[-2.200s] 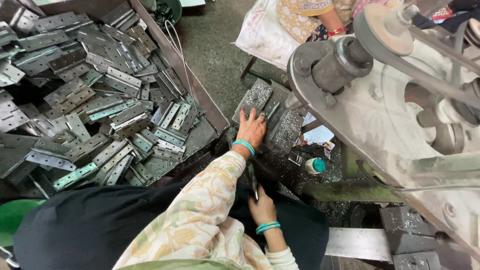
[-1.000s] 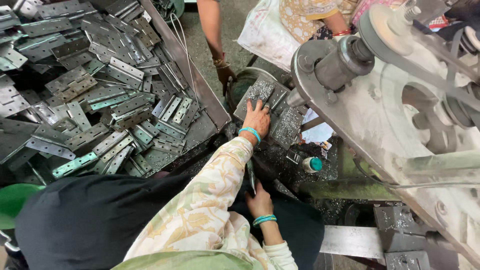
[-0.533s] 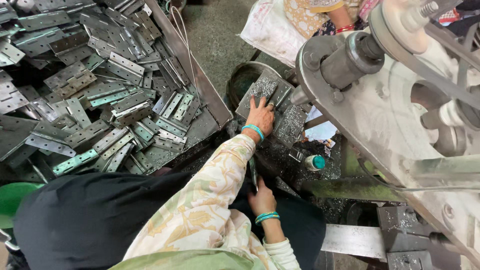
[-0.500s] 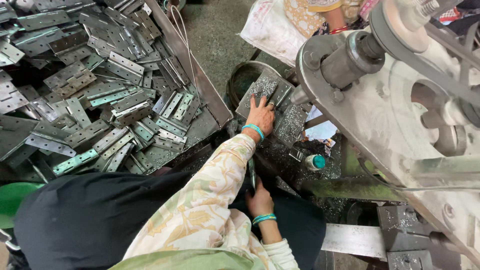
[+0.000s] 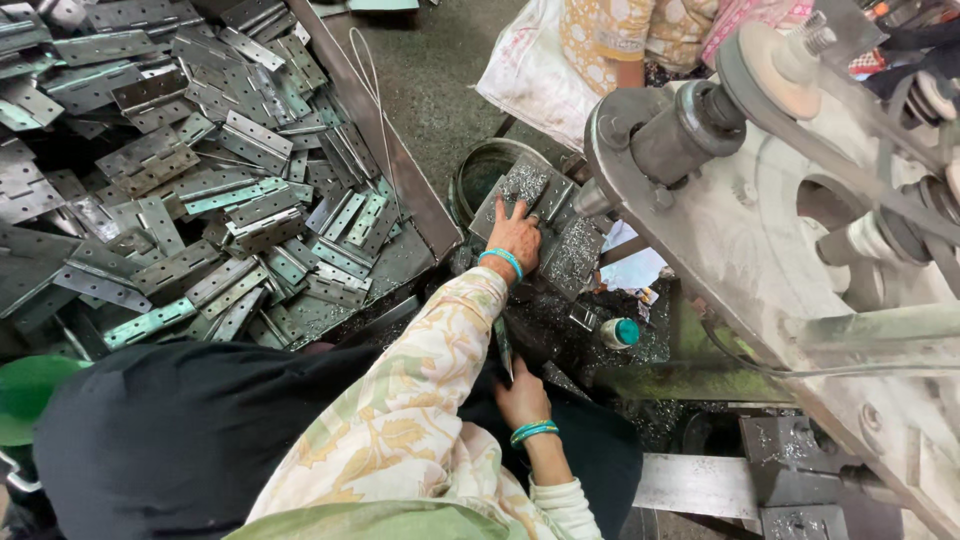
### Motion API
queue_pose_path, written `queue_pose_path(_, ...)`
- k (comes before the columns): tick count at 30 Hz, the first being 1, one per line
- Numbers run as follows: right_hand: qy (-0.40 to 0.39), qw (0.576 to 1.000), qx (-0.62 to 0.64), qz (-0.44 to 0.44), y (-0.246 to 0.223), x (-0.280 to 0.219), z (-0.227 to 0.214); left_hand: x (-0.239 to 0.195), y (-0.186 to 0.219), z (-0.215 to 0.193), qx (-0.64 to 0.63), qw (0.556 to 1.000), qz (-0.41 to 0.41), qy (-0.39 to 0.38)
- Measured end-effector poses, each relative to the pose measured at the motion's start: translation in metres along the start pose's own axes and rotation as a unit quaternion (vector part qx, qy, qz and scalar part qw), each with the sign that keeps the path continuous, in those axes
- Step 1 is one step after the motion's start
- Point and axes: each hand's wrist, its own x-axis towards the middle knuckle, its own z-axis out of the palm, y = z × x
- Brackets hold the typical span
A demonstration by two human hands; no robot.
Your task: The person places small metal L-brackets onto a drill press, lowers the lever to drill a hole, and then tosses the finished brackets into a bin.
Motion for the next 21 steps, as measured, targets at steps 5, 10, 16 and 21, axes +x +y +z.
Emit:
queue_pose_path(5,-0.009,0.999,-0.032,0.002,-0.012,0.005,-0.009,0.011,-0.002,0.016,0.009,0.999,0.007,0.039)
queue_pose_path(10,-0.026,0.999,-0.029,0.021,-0.017,-0.001,-0.015,0.014,0.007,0.016,0.054,0.998,0.009,0.008)
queue_pose_path(16,-0.026,0.999,-0.012,0.024,-0.020,-0.004,-0.014,0.004,0.011,-0.004,0.090,0.996,0.024,-0.011)
queue_pose_path(21,0.030,0.999,0.012,-0.001,0.014,0.004,0.036,0.005,0.011,-0.004,0.088,0.996,0.019,-0.023)
